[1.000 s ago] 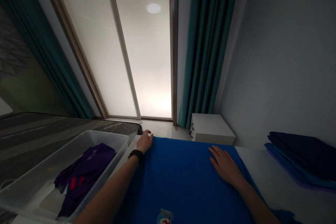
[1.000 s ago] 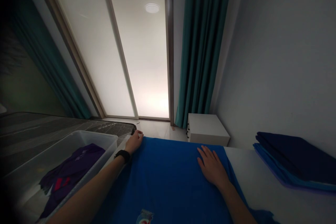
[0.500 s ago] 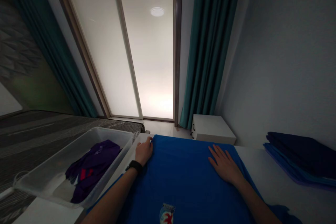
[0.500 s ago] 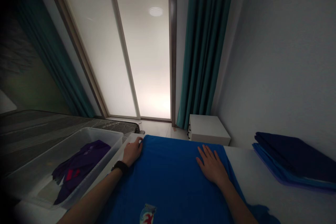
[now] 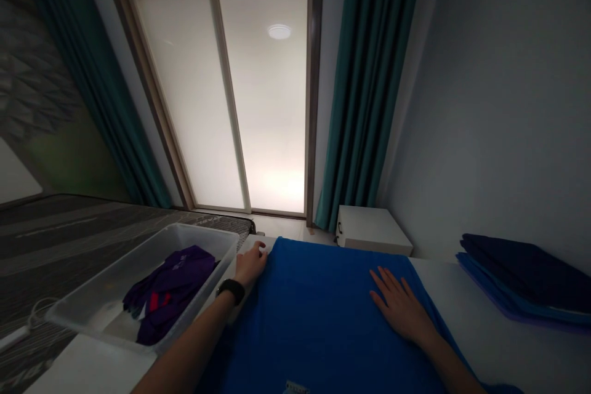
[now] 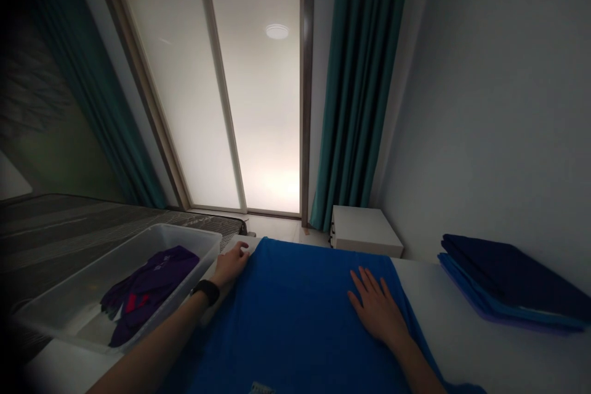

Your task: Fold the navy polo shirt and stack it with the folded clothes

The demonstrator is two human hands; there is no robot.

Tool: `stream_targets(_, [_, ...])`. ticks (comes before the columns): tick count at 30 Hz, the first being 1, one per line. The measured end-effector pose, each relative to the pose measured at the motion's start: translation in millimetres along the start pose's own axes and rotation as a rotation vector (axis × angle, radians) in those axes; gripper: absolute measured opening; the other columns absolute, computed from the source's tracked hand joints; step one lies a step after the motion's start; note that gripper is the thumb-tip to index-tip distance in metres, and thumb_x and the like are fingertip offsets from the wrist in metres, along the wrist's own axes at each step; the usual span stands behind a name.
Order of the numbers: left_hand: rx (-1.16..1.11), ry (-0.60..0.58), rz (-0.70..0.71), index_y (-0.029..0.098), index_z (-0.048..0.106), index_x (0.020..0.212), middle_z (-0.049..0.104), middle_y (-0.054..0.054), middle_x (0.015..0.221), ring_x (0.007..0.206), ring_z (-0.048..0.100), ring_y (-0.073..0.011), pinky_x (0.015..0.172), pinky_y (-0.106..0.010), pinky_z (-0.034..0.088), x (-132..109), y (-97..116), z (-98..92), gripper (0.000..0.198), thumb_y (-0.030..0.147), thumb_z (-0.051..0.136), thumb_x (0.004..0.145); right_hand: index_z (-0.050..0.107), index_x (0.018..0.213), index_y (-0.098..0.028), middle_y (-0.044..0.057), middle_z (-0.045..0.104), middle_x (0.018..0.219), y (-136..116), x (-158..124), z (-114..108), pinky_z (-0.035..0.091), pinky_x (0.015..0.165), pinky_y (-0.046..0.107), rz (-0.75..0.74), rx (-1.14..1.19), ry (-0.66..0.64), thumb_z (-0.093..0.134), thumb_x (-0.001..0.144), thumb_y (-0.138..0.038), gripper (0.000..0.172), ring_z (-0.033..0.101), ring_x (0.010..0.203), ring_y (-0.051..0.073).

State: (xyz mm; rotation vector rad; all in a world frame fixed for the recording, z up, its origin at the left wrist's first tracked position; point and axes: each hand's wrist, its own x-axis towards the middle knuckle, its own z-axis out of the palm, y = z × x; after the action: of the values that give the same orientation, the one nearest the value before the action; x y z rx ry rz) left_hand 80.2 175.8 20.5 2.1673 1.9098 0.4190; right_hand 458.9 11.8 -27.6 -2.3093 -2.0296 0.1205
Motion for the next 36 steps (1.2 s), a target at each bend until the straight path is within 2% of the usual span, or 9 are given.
stream_targets(4, [-0.004, -0.036, -0.036, 0.022, 0.058, 0.113, 0.073, -0.008, 0.106, 0.107, 0.063, -0.0267, 0.097, -0.045, 0.035, 32.9, 5.7, -0.5, 0.030, 0.033, 0.043, 0.090, 0.024, 0.152, -0.024, 0.003, 0.015, 0.159, -0.8, 0.7, -1.5, 0.007, 0.120, 0.048, -0.001, 0.002, -0.011, 0.020, 0.094, -0.062, 0.069, 0.010, 0.147, 0.021])
stream_targets(9, [0.007, -0.048, -0.066, 0.020, 0.065, 0.094, 0.073, -0.011, 0.103, 0.106, 0.064, -0.0331, 0.099, -0.050, 0.033, 62.6, 22.3, 10.6, 0.037, 0.051, 0.047, 0.086, 0.025, 0.151, -0.024, 0.003, 0.016, 0.159, -1.1, 0.6, -3.2, 0.007, 0.120, 0.048, 0.009, 0.032, -0.009, 0.023, 0.094, -0.062, 0.068, 0.011, 0.147, 0.021])
stream_targets(12, [-0.012, -0.042, -0.068, 0.021, 0.063, 0.091, 0.072, -0.010, 0.105, 0.106, 0.064, -0.0312, 0.097, -0.046, 0.036, 74.7, 30.4, 20.1, 0.028, 0.045, 0.050, 0.085, 0.026, 0.151, -0.025, 0.003, 0.018, 0.159, -1.4, -0.7, -3.9, 0.007, 0.120, 0.049, 0.006, 0.067, 0.003, 0.024, 0.094, -0.063, 0.068, 0.013, 0.146, 0.021])
stream_targets(15, [-0.052, -0.018, -0.102, 0.020, 0.060, 0.098, 0.072, -0.010, 0.104, 0.101, 0.066, -0.0276, 0.088, -0.040, 0.043, 82.6, 33.2, 26.4, 0.025, 0.036, 0.042, 0.090, 0.029, 0.150, -0.025, 0.003, 0.021, 0.158, -1.2, -2.7, -3.1, 0.006, 0.120, 0.049, -0.002, 0.100, 0.032, 0.025, 0.095, -0.062, 0.067, 0.014, 0.146, 0.022])
stream_targets(20, [-0.124, 0.024, -0.083, 0.021, 0.054, 0.112, 0.072, -0.006, 0.102, 0.095, 0.068, -0.0219, 0.080, -0.031, 0.046, 82.0, 28.2, 29.7, 0.026, 0.027, 0.042, 0.091, 0.041, 0.145, -0.021, 0.005, 0.035, 0.154, 5.0, 3.5, -6.2, 0.016, 0.118, 0.044, 0.023, 0.224, 0.091, 0.028, 0.098, -0.049, 0.057, 0.028, 0.143, 0.021])
stream_targets(24, [-0.146, 0.044, -0.006, 0.023, 0.060, 0.108, 0.072, -0.004, 0.098, 0.095, 0.067, -0.0248, 0.083, -0.034, 0.045, 75.5, 24.0, 33.1, 0.026, 0.029, 0.041, 0.092, 0.054, 0.134, -0.022, 0.005, 0.055, 0.137, 23.0, 24.1, -22.6, 0.035, 0.105, 0.032, 0.215, 0.192, 0.157, 0.029, 0.097, -0.030, 0.046, 0.048, 0.127, 0.018])
stream_targets(29, [-0.179, 0.054, 0.071, 0.023, 0.067, 0.101, 0.072, -0.004, 0.102, 0.095, 0.066, -0.0248, 0.085, -0.033, 0.046, 73.0, 20.4, 35.3, 0.027, 0.032, 0.044, 0.090, 0.062, 0.120, -0.019, 0.012, 0.063, 0.122, 59.5, 46.7, -40.3, 0.041, 0.091, 0.035, 0.448, 0.104, 0.205, 0.029, 0.093, -0.017, 0.043, 0.057, 0.113, 0.024])
stream_targets(32, [-0.205, 0.063, 0.103, 0.023, 0.067, 0.100, 0.071, -0.004, 0.104, 0.093, 0.066, -0.0226, 0.086, -0.031, 0.046, 72.8, 18.7, 35.5, 0.027, 0.033, 0.045, 0.088, 0.065, 0.107, -0.017, 0.014, 0.066, 0.112, 75.2, 53.5, -40.1, 0.042, 0.084, 0.036, 0.531, 0.072, 0.204, 0.036, 0.091, -0.020, 0.033, 0.061, 0.106, 0.026])
stream_targets(36, [-0.231, 0.076, 0.118, 0.023, 0.067, 0.096, 0.069, -0.004, 0.103, 0.089, 0.065, -0.0225, 0.085, -0.031, 0.047, 72.6, 18.9, 36.8, 0.025, 0.032, 0.047, 0.085, 0.064, 0.097, -0.018, 0.011, 0.068, 0.100, 77.8, 59.9, -34.2, 0.043, 0.079, 0.034, 0.526, 0.063, 0.203, 0.041, 0.093, -0.036, 0.029, 0.064, 0.095, 0.025])
